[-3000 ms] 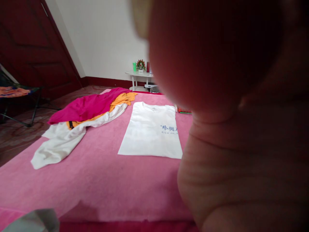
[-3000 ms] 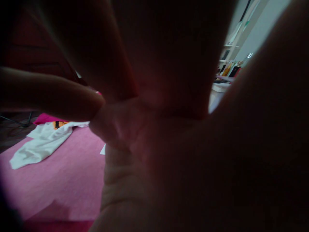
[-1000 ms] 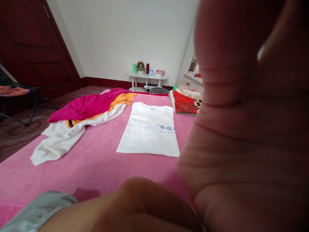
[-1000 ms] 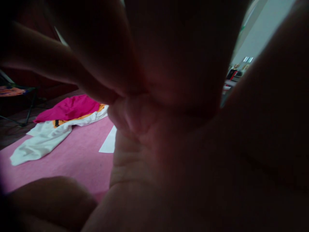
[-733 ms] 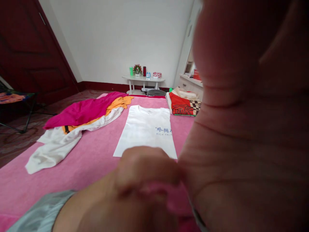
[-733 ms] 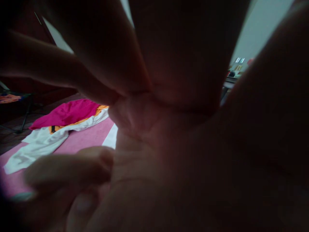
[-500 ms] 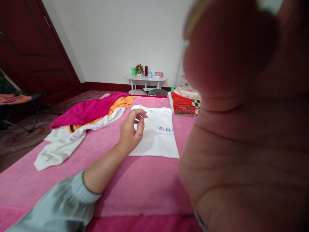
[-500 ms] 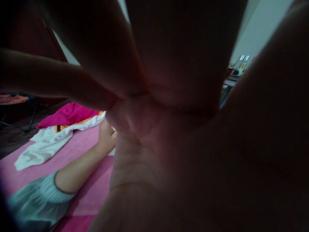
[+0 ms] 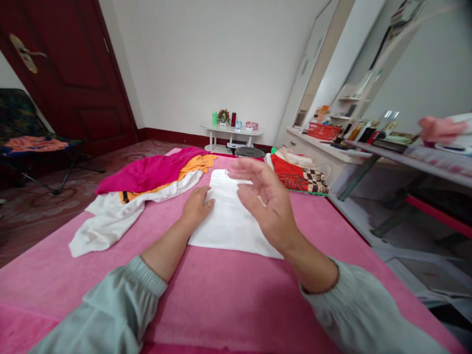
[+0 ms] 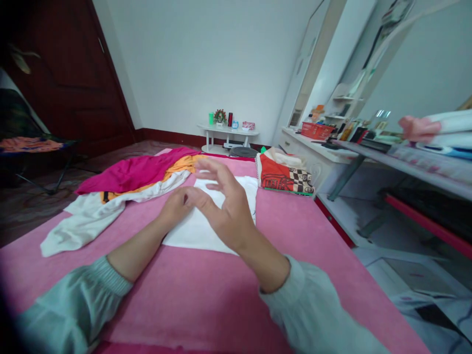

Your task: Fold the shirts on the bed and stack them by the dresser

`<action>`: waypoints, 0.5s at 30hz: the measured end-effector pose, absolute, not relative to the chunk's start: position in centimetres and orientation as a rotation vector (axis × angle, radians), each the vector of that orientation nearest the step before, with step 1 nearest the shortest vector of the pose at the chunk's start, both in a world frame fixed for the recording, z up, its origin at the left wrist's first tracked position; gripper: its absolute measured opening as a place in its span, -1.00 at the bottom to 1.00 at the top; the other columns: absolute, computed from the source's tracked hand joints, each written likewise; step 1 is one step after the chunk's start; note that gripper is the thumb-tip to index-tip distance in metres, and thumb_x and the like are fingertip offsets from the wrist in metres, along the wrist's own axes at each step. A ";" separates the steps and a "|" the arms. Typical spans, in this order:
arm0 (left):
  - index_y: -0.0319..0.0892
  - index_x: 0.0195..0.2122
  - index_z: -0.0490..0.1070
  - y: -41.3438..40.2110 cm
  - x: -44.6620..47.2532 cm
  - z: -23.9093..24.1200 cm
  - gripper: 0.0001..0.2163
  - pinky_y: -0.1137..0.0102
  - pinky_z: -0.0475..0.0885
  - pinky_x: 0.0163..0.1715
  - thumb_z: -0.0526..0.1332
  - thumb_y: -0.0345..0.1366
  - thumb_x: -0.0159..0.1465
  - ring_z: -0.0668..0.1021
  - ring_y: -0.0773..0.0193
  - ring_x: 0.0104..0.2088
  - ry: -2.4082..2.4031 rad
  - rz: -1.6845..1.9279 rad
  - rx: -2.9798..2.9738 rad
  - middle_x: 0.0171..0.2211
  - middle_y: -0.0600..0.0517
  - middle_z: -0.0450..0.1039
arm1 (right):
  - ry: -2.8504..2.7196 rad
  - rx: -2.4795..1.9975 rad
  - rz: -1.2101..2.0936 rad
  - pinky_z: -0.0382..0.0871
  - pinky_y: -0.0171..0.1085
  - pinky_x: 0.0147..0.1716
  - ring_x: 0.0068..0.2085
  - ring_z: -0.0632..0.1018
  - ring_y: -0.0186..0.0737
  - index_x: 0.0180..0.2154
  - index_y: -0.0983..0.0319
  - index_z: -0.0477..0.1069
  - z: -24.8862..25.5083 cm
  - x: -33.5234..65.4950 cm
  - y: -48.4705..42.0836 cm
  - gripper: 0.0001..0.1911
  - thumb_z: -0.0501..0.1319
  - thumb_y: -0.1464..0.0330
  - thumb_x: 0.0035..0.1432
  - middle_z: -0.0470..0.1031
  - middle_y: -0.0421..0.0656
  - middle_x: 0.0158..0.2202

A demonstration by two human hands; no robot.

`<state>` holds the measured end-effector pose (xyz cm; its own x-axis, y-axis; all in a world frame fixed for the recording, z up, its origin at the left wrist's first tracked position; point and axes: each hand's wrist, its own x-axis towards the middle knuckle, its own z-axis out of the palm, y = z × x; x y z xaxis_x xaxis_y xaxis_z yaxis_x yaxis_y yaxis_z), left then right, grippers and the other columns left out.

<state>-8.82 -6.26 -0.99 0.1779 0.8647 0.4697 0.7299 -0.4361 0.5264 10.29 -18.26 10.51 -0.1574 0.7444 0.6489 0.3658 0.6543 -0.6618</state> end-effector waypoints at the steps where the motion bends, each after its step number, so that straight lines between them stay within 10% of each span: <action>1: -0.26 -0.02 0.35 -6.3 -8.9 -0.6 -0.67 0.29 0.34 -0.04 0.16 -0.31 0.18 0.48 0.13 -0.10 1.608 1.061 2.257 -0.15 -0.10 0.46 | -1.772 -0.995 0.393 0.42 -0.21 -0.18 -0.06 0.48 -0.20 0.05 0.10 0.26 9.6 10.9 -17.7 -0.60 0.19 0.30 0.16 0.36 -0.11 0.03; 5: -0.18 0.02 0.33 -6.7 -9.3 1.6 -0.63 0.37 0.36 -0.25 0.15 -0.23 0.19 0.53 0.15 -0.21 1.880 0.798 2.089 -0.24 -0.04 0.52 | -1.766 -1.649 0.135 0.38 -0.19 -0.20 -0.12 0.49 -0.13 0.01 0.23 0.28 5.5 15.4 -15.9 -0.55 0.20 0.34 0.03 0.36 0.00 -0.01; 11: -0.21 -0.48 0.45 -6.9 -10.3 3.8 -0.62 0.40 0.28 -0.50 0.22 0.07 0.03 0.54 0.11 -0.41 1.716 0.309 1.988 -0.49 -0.06 0.50 | -1.765 -2.276 0.214 0.22 -0.29 -0.41 -0.28 0.52 -0.13 -0.24 0.22 0.41 4.4 19.1 -15.8 -0.62 0.14 0.06 0.07 0.51 -0.09 -0.34; 15: -0.20 -0.46 0.46 -7.6 -9.3 4.6 -0.78 0.44 0.28 -0.50 0.27 -0.14 -0.01 0.52 0.18 -0.42 1.478 0.414 2.029 -0.48 0.04 0.50 | -1.714 -2.279 0.239 0.19 -0.30 -0.43 -0.31 0.52 -0.14 -0.38 0.19 0.41 4.1 18.7 -15.5 -0.74 0.22 0.13 -0.03 0.52 -0.14 -0.36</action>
<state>-9.32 -7.57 4.65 0.3353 0.9378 -0.0899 0.7550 -0.2104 0.6210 18.71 -15.50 4.07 0.2829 0.9585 0.0351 0.9122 -0.2576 -0.3185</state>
